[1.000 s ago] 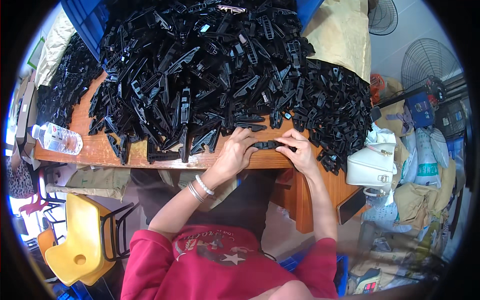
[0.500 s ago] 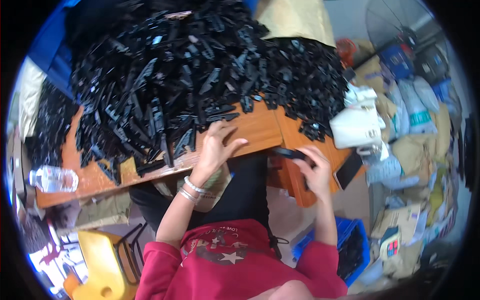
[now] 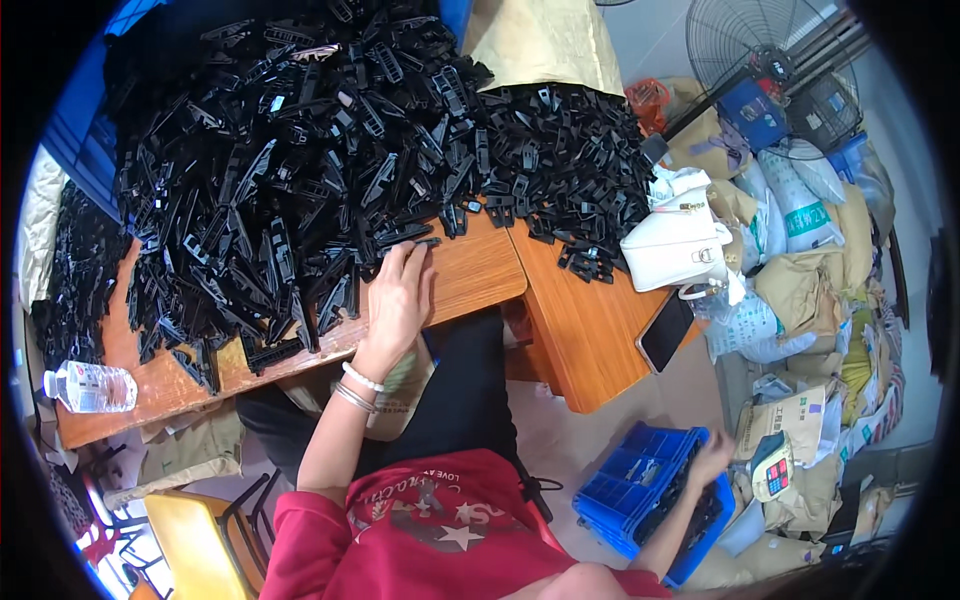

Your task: Sorting and inspecting a large quantity of black plastic components on a workbench.

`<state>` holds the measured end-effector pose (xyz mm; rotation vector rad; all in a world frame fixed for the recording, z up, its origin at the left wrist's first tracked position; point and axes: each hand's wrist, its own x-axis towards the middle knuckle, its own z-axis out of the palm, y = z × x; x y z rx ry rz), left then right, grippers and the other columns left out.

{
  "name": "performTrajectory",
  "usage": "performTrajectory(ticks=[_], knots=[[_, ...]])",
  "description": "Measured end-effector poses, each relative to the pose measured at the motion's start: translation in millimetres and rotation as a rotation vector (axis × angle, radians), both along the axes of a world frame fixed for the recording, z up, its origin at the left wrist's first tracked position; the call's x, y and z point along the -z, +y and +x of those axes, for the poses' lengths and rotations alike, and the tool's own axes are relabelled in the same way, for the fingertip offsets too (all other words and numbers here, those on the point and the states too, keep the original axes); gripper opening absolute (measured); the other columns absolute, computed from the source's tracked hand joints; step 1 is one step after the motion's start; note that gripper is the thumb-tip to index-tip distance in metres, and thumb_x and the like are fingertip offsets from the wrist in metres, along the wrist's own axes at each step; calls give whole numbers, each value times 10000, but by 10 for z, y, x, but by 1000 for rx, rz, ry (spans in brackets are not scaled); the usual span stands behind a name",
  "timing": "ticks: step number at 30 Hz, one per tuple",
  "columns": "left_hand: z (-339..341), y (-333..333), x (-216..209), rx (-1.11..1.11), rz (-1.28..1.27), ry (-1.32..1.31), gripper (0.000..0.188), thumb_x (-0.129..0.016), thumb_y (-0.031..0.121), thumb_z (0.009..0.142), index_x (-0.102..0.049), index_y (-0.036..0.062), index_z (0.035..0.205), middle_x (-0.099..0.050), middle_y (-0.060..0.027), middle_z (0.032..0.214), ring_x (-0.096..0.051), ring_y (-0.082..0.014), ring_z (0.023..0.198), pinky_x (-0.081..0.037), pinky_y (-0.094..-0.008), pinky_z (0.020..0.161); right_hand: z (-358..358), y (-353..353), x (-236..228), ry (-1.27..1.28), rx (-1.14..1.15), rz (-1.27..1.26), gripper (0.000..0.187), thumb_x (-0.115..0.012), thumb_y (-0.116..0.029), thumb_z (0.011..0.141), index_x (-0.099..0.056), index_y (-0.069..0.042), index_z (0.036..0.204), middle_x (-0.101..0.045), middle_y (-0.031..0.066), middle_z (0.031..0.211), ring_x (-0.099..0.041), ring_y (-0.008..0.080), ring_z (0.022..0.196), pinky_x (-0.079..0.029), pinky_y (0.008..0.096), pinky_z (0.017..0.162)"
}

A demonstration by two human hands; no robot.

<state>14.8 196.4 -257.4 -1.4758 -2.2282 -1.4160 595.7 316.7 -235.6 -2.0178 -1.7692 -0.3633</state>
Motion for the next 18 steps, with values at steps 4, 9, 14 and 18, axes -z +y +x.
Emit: performTrajectory(ticks=[4,9,14,18], knots=[[-32,70,-42,-74,-151,143,359,-622,54,852,-531,-46,1185,-547,-152,1064,-636,-315,814,-538,-371,633,-2173,398,-248,222,-818,85,139,-601,-40,894,-652,-10,1019,-621,147,1039,-611,301,970,-481,370,873],[-45,109,2,-48,-273,163,444,-606,-35,748,-518,-27,1184,-542,-175,989,-646,-319,754,-530,-377,594,-3324,815,83,79,-1103,51,210,-633,-17,829,-598,0,1036,-586,160,1041,-586,356,943,-478,427,818],[-65,97,3,-107,-330,182,298,-576,-21,749,-534,-35,1043,-535,-176,974,-651,-296,765,-531,-362,580,-3432,822,174,-21,-1110,138,144,-625,19,795,-586,-2,932,-571,149,993,-578,351,890,-471,444,778],[20,83,-46,-14,-265,333,139,-578,1,751,-531,2,882,-508,-166,1003,-630,-278,829,-531,-360,565,-3590,635,104,142,-1172,89,139,-632,38,784,-594,3,912,-583,148,959,-574,356,855,-481,439,772]])
